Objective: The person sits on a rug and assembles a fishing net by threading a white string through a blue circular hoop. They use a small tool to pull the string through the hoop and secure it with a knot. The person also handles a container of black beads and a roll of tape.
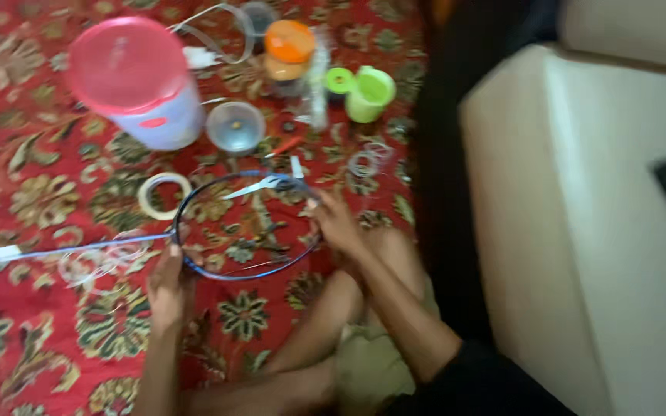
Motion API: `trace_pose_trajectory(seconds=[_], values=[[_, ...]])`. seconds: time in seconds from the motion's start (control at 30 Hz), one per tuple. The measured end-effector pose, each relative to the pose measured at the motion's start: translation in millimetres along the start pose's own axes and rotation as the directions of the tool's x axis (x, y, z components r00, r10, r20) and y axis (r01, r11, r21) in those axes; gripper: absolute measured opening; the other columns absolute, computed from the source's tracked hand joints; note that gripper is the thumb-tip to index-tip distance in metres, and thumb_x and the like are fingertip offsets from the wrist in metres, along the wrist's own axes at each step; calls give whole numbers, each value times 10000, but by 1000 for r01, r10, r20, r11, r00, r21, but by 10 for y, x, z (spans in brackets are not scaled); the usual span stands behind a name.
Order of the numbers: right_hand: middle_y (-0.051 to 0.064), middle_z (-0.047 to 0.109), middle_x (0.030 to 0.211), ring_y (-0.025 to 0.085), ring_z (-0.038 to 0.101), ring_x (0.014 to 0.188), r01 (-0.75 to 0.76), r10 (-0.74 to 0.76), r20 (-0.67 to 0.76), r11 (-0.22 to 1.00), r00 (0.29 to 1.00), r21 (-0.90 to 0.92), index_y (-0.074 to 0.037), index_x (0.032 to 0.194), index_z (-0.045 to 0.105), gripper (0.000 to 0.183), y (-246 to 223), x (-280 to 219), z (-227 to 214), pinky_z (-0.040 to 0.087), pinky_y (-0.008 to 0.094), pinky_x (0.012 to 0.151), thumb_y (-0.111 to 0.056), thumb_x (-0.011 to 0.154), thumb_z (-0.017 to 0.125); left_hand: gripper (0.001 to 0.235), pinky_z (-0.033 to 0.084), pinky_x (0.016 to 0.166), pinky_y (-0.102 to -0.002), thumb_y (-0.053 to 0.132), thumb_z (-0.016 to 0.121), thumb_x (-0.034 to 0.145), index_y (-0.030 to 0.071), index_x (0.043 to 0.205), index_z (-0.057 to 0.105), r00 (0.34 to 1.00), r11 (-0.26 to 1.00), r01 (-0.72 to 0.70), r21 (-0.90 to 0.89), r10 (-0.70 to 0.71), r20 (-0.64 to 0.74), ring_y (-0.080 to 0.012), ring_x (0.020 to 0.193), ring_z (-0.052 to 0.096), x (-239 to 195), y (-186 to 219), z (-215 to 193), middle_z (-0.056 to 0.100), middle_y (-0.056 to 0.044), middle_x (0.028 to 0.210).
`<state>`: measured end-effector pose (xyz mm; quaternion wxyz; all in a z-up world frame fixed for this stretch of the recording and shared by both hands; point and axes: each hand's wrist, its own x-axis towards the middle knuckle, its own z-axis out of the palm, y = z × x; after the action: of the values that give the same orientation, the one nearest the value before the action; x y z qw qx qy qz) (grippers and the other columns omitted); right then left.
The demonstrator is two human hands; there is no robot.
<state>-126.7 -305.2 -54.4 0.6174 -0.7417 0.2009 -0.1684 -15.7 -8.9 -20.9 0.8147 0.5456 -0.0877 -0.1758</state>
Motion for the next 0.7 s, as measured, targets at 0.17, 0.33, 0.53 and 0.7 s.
trace_pose_trajectory(seconds=[0.17, 0.33, 0.53, 0.7], values=[[125, 676, 737, 269, 667, 726, -223, 211, -92, 965, 973, -140, -161, 1234, 705, 305, 285, -123, 11, 509, 383, 684, -188, 973, 549, 482, 553, 694, -263, 281, 538, 1016, 32, 1428, 543, 998, 998, 59, -12, -59, -1, -156, 704, 658, -239, 121, 186, 636, -100, 792], [11, 593, 770, 177, 550, 724, -284, 293, 5, 930, 956, -235, -137, 1034, 683, 242, -118, -172, 55, 409, 351, 687, -284, 986, 497, 642, 521, 563, -198, 329, 614, 971, 70, 1532, 442, 977, 980, 196, 42, -199, 79, -96, 714, 675, -489, 369, 169, 718, -1, 941], [114, 722, 1040, 277, 671, 986, -218, 236, 34, 935, 971, -281, -89, 1058, 677, 459, -110, -270, -6, 448, 409, 779, -461, 990, 417, 660, 182, 284, -200, 175, 586, 939, 170, 1554, 347, 973, 972, 169, 161, -191, 129, -12, 285, 239, -757, 667, 551, 704, -41, 974], [217, 617, 1080, 435, 637, 1093, 32, -146, -198, 872, 969, -489, -38, 1171, 673, 354, -494, -525, -120, 532, 489, 933, -118, 826, 661, 586, 595, 665, -303, 143, 677, 961, 65, 1484, 424, 999, 999, 15, -39, -16, -29, -169, 764, 694, -736, 595, 692, 672, -91, 927]])
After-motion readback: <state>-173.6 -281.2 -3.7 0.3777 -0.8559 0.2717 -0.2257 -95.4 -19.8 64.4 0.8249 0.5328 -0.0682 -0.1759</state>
